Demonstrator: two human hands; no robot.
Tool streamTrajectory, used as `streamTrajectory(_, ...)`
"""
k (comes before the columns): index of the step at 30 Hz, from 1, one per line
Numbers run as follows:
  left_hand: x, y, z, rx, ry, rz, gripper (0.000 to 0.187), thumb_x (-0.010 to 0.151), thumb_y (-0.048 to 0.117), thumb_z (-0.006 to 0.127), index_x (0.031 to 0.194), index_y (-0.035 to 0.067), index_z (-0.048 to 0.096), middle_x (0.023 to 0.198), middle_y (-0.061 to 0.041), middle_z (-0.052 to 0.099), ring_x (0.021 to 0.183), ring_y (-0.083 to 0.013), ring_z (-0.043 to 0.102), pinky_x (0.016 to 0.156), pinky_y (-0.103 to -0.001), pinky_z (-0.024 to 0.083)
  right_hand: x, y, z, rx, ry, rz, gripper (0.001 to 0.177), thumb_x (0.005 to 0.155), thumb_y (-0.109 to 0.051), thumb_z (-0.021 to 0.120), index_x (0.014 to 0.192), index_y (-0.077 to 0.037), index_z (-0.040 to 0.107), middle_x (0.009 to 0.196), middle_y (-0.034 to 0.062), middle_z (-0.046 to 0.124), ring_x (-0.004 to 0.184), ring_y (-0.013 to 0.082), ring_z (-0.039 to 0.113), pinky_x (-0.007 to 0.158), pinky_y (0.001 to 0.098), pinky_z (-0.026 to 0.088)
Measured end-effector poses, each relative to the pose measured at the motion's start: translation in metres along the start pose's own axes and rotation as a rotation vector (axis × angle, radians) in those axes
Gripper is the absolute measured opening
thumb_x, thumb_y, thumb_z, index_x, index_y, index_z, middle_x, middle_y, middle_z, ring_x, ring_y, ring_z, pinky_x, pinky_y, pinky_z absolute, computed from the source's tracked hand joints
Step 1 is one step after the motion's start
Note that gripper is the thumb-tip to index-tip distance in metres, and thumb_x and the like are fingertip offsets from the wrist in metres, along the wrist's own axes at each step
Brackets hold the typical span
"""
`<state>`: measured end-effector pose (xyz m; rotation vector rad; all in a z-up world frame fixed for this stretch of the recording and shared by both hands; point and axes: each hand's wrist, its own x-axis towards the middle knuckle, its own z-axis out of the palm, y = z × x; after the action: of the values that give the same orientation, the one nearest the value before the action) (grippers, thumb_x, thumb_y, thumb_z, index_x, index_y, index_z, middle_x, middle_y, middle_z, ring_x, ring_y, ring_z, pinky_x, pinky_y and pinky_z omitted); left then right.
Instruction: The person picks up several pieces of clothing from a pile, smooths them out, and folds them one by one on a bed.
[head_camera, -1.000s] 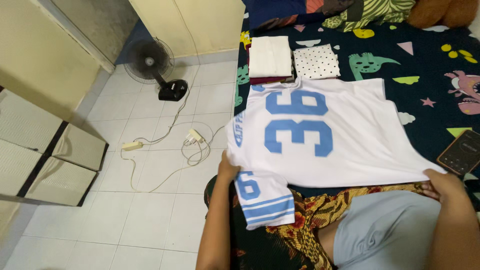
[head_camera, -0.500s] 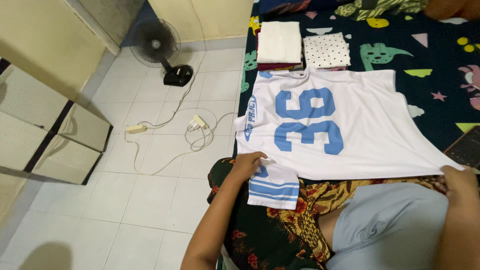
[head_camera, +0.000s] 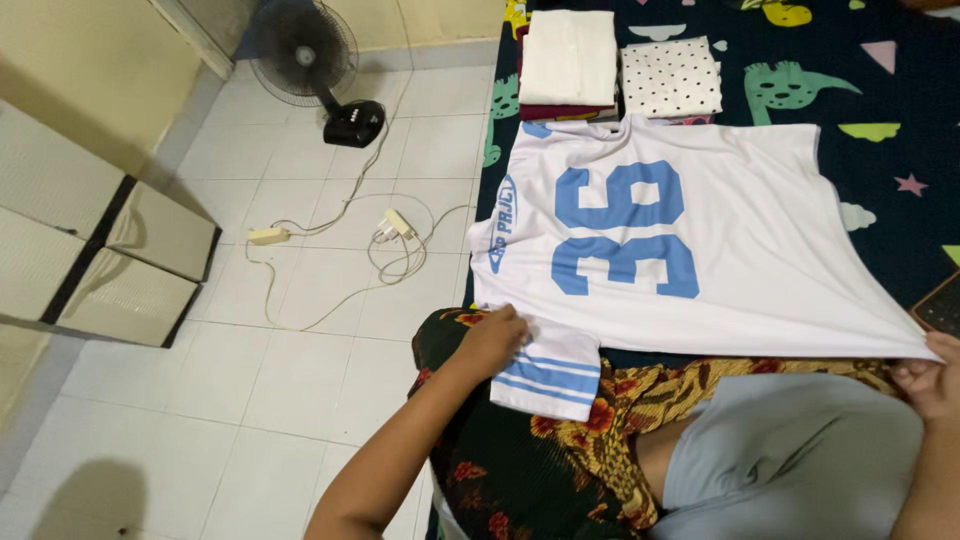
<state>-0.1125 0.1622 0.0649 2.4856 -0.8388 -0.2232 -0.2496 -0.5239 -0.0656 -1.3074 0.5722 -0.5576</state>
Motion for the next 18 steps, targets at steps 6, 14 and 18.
streamTrajectory(6, 0.004, 0.010, 0.005, 0.212, -0.054, -0.231, 0.026, 0.093, 0.036, 0.066, 0.092, 0.010, 0.069, 0.085, -0.016, 0.070, 0.085, -0.0358, 0.069, 0.073, -0.050, 0.052, -0.020, -0.030, 0.022, 0.057, -0.014, 0.019, 0.010, 0.112, -0.005, 0.046, 0.119, -0.008, 0.051, 0.108, 0.0113, 0.064, 0.083, 0.0148, 0.059, 0.075, 0.0359, 0.050)
streamTrajectory(14, 0.064, -0.043, -0.013, -1.219, 0.291, -0.777, 0.041, 0.109, 0.032, 0.045, 0.116, -0.001, 0.069, 0.106, -0.016, 0.077, 0.089, -0.0239, 0.072, 0.083, -0.036, 0.057, 0.008, -0.065, 0.072, 0.129, 0.010, 0.127, 0.027, 0.111, -0.018, 0.047, 0.135, -0.005, 0.047, 0.139, 0.0238, 0.058, 0.125, 0.0407, 0.062, 0.107, 0.0581, 0.049)
streamTrajectory(18, 0.158, -0.113, -0.022, -1.724, 0.414, -0.550, 0.045, 0.117, 0.033, 0.035, 0.135, -0.004, 0.054, 0.107, -0.015, 0.064, 0.089, -0.0203, 0.063, 0.093, -0.037, 0.058, 0.082, -0.063, 0.109, 0.226, -0.014, 0.113, 0.045, 0.113, -0.026, 0.052, 0.150, -0.003, 0.038, 0.141, 0.0236, 0.056, 0.138, 0.0427, 0.055, 0.112, 0.0580, 0.046)
